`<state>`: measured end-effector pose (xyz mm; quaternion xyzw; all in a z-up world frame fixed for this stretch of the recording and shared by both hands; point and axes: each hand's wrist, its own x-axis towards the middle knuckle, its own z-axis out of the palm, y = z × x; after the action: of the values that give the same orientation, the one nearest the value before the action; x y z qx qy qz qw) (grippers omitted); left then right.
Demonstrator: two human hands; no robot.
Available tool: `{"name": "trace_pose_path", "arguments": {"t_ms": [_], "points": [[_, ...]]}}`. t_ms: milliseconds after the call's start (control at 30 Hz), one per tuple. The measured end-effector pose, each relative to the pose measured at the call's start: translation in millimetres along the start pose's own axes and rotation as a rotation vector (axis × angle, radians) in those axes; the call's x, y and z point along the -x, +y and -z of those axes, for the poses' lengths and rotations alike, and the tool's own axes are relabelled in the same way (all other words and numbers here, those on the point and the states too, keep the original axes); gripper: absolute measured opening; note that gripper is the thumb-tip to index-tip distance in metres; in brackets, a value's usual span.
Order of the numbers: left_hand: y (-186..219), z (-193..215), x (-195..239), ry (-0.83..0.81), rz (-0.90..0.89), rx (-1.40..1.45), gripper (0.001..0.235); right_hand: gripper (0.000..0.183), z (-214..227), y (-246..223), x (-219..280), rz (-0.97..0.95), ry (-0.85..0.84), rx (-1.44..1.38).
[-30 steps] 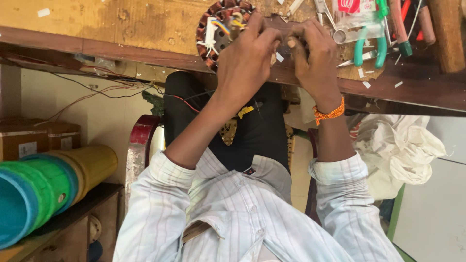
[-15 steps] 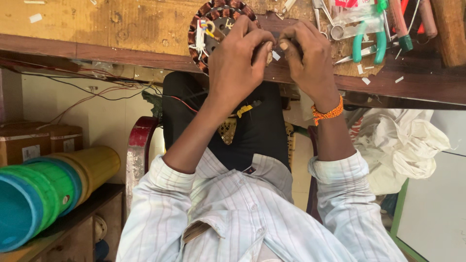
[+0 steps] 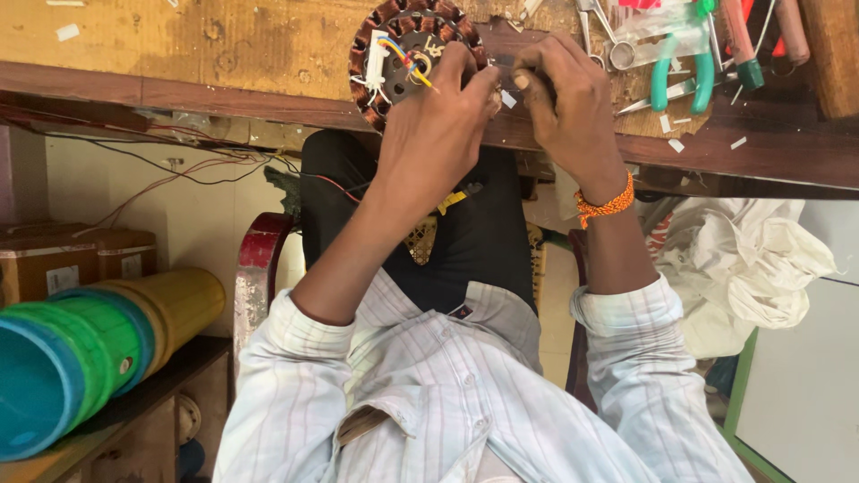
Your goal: The person is repairing an electrical component, likely a motor stator, by hand. They are seen manipulating wires, using pliers to cut and adjust them, and applying white tape to insulate connections. The work is performed on a cluttered workbench in a workshop setting.
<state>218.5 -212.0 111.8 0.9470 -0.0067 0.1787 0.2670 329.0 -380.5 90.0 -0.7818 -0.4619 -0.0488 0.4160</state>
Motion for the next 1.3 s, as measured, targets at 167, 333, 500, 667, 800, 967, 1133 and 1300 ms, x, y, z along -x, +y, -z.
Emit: {"name": "trace_pose_path", "arguments": {"t_ms": [167,333,500,667,800,967,1133,1300], "points": [[-4.7,-0.6,3.3,-0.014,-0.062,-0.042,0.033,0.006,1.0,0.4,0.1,0.011,0.006,-0.014],[-4.1,-7.6,13.2,0.082,-0.059,-0.021,0.035,0.006,2.4,-1.2,0.6,0.025,0.003,-0.016],[2.6,-10.1,15.6,0.2,-0.056,0.026,0.031,0.009,3.9,-2.1,1.1,-0.012,-0.007,-0.038],[5.8,-10.1,4.4,0.243,-0.039,-0.032,0.024,0.008,3.4,-1.0,2.5,-0.002,0.007,-0.061],[4.2,-14.2,-4.6,0.208,-0.051,0.006,0.018,0.007,2.0,0.0,1.8,-0.026,0.043,-0.03],[-0.1,-16.0,-5.0,0.209,-0.019,0.103,0.016,0.005,0.9,2.6,2.9,-0.001,0.012,-0.017],[-4.8,-14.5,-4.8,0.197,0.04,0.206,0.012,0.007,2.0,4.6,1.6,-0.019,-0.007,-0.044],[-3.5,-11.6,-5.1,0.204,0.006,0.174,0.011,0.007,3.5,-2.8,-1.2,-0.038,-0.017,-0.05]]}}
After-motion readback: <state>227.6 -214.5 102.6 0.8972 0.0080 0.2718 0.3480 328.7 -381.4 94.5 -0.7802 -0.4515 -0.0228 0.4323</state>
